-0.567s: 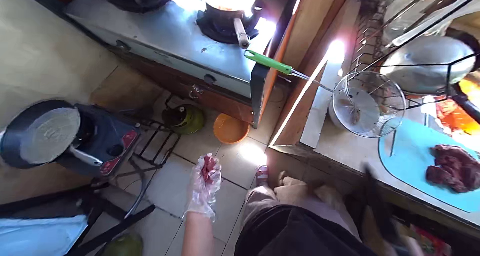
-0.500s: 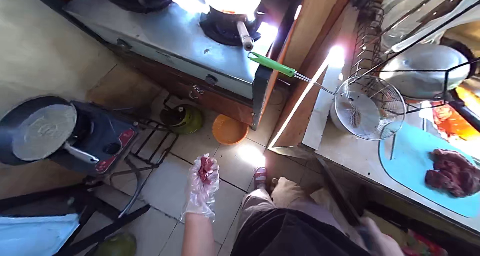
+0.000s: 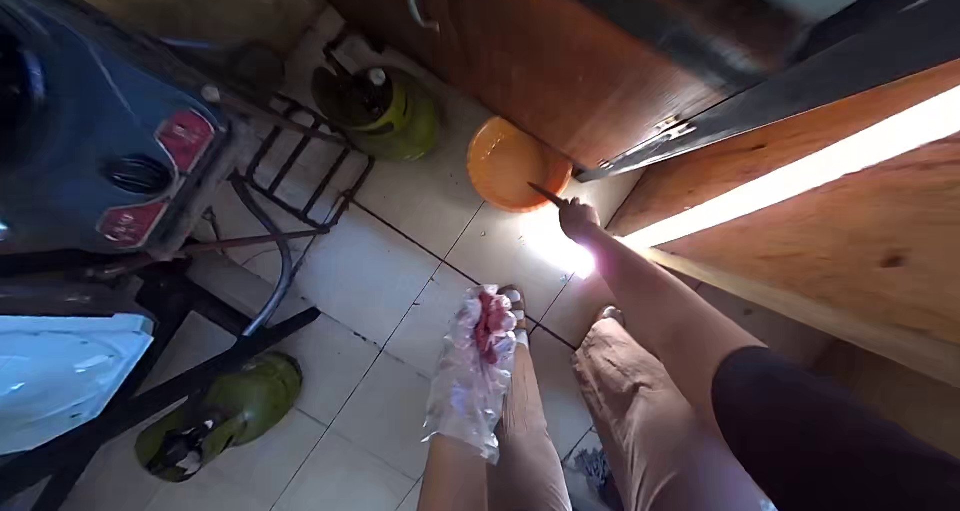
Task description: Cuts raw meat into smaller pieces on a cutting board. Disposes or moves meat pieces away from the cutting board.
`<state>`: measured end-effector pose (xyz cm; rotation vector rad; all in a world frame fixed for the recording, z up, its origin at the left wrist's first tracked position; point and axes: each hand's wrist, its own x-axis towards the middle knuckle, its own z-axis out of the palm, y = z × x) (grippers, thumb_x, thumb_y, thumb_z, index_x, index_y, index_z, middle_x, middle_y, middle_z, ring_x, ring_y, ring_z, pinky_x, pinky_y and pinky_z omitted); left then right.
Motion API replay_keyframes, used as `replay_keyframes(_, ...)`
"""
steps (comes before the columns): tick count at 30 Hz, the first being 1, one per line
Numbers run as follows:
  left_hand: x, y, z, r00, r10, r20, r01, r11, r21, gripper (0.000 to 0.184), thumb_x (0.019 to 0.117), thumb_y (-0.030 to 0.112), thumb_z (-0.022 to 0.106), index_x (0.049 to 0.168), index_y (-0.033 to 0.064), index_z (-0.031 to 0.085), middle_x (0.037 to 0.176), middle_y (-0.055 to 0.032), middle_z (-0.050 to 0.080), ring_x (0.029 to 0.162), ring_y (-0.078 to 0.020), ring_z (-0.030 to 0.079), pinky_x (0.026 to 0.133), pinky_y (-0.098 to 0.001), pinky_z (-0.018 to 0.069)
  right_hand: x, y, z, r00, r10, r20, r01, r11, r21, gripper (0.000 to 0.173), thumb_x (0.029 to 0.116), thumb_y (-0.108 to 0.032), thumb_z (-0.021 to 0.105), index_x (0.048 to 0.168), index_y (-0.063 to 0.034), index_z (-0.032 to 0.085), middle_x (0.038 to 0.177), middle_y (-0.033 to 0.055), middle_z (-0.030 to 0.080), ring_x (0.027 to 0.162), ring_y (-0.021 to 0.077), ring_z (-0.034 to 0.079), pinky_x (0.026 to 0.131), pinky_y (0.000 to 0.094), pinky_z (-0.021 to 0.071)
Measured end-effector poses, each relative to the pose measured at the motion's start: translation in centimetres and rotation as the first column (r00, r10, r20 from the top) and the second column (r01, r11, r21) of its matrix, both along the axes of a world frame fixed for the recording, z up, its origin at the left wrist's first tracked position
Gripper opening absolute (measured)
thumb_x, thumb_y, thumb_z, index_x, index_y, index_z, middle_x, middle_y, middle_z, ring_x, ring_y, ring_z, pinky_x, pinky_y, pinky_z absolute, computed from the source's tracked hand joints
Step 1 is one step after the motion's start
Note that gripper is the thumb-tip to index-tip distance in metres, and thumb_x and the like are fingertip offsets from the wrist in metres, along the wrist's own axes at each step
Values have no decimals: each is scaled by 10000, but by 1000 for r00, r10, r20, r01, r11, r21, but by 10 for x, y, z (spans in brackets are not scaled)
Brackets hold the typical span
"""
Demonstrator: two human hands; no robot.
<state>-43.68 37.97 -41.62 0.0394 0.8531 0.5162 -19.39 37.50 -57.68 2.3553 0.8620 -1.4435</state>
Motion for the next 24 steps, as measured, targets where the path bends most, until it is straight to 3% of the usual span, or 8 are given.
replay_keyframes(1, -4, 0, -20, 999, -46, 27, 45, 998, 34, 295, 1088, 234, 411, 1066, 60, 648, 856, -45, 689, 733, -90, 693, 592, -192, 564, -3, 6, -24, 1000, 7, 17, -7, 1000, -20, 398, 1060, -61, 421, 1437, 21, 519, 1464, 300, 499, 1260, 493, 567, 949, 640, 499)
replay_keyframes(4, 17, 10, -25, 925, -166, -340, 133, 984, -118, 361, 1126, 191, 279, 954, 74, 575, 723, -32, 632, 571, -56, 624, 445, -144, 476, -18, 0, -53, 999, 38, -16, -39, 991, -126, 347, 1019, -24, 487, 1342, 32, 602, 1441, 306, 512, 1256, 496, 559, 940, 639, 497)
replay_keyframes(7, 22, 11, -58, 867, -278, -415, 232, 960, -158, 314, 1125, 188, 311, 1034, 68, 587, 772, -35, 628, 606, -67, 618, 492, -163, 498, -33, -28, -49, 1000, 11, -26, -15, 984, -176, 618, 1015, -18, 461, 1595, -221, 397, 1415, 307, 542, 1212, 499, 592, 895, 638, 506)
replay_keyframes(11, 41, 3, -117, 814, -363, -454, 360, 928, -98, 237, 1111, 191, 398, 1092, 72, 601, 780, -30, 612, 631, -83, 599, 548, -198, 507, -46, -83, -26, 995, -6, -99, -20, 965, -263, 334, 1032, -63, 493, 1331, 28, 610, 1334, 282, 607, 1239, 459, 590, 973, 627, 487)
replay_keyframes(14, 61, -8, -161, 762, -423, -490, 441, 893, -84, 166, 1081, 163, 472, 1157, 82, 595, 810, -13, 575, 640, -83, 554, 584, -219, 490, -47, -117, -15, 982, 76, -175, -134, 927, -351, 316, 1031, -25, 451, 1280, 84, 614, 1377, 270, 587, 1276, 433, 582, 994, 598, 492)
replay_keyframes(17, 78, -24, -214, 646, -514, -564, 560, 822, -107, 322, 999, 53, 520, 1319, 52, 558, 942, -65, 596, 712, -114, 581, 638, -259, 521, -45, -162, -20, 991, 42, -126, -76, 957, -280, 373, 1009, -32, 519, 1354, 106, 554, 1382, 317, 565, 1253, 478, 582, 1003, 615, 479)
replay_keyframes(19, 83, -38, -247, 529, -584, -616, 670, 733, -120, 432, 961, 35, 561, 1392, 53, 537, 1112, -130, 629, 864, -178, 612, 768, -341, 541, -44, -183, -25, 996, 7, -87, -31, 960, -280, 460, 1032, -109, 524, 1455, 65, 474, 1419, 310, 538, 1240, 467, 598, 985, 598, 498)
replay_keyframes(24, 88, -66, -311, 338, -555, -760, 748, 648, -141, 370, 966, 153, 692, 1296, 10, 603, 1117, -189, 689, 937, -251, 689, 861, -424, 579, -44, -211, -43, 997, -51, -53, 31, 946, -323, 466, 1066, -159, 491, 1502, -1, 448, 1445, 266, 536, 1226, 430, 619, 980, 566, 515)
